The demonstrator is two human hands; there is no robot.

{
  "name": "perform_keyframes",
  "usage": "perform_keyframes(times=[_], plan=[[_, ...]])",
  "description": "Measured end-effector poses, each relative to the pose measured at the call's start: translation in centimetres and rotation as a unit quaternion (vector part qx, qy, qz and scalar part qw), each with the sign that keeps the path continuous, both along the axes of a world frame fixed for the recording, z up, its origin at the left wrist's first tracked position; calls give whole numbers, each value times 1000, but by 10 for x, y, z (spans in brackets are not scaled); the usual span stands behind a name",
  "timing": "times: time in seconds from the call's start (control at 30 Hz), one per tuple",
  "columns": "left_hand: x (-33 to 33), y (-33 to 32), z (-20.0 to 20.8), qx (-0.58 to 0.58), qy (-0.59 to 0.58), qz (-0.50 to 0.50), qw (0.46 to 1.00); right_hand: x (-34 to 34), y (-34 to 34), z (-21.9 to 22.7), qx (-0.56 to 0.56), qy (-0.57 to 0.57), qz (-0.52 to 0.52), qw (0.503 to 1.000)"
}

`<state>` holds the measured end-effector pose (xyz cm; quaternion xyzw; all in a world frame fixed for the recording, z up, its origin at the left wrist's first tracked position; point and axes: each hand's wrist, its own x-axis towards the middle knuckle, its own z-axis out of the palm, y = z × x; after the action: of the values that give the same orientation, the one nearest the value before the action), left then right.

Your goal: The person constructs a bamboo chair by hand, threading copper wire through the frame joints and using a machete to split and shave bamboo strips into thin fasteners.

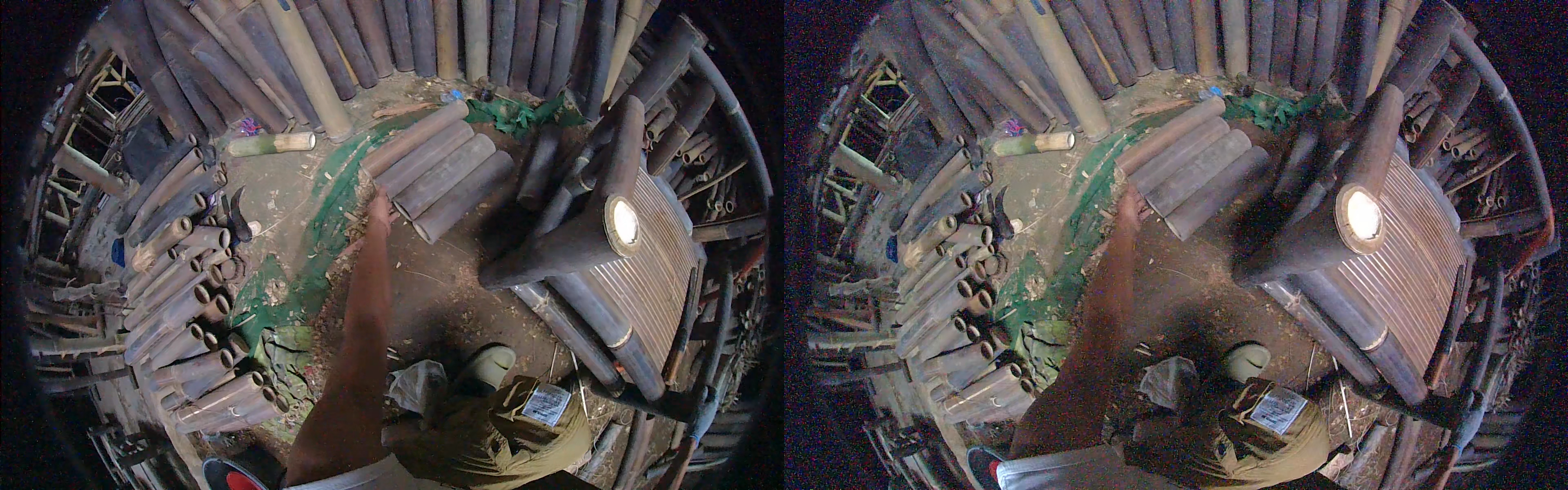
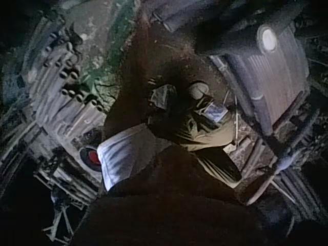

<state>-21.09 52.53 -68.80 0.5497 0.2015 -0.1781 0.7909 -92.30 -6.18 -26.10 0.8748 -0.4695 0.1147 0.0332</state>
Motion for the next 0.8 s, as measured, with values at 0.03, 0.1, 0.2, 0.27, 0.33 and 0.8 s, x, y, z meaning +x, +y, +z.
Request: perform_keyframes(times=[0.03,0.1,0.2,0.27,0.33,0.8], plan=[[7,5,-9,34,-3,21,999,8,1,-1,-11,5,14,1000],[24,14,-30,133,-37,27,990,14,-5,-8,-10,-18,22,1000],[32,12,-49,302,-111,-5,947,5,-16,-12,11,-30,22,999],[16,-14,-59,374,-139,-8,917,-6,-6,-2,10,-8,8,1000],[29,21,-49,172,-97,30,980,12,-5,-7,9,-15,25,1000],[-12,43,-24,371,-315,99,868,38,-3,-13,-29,-2,47,998]])
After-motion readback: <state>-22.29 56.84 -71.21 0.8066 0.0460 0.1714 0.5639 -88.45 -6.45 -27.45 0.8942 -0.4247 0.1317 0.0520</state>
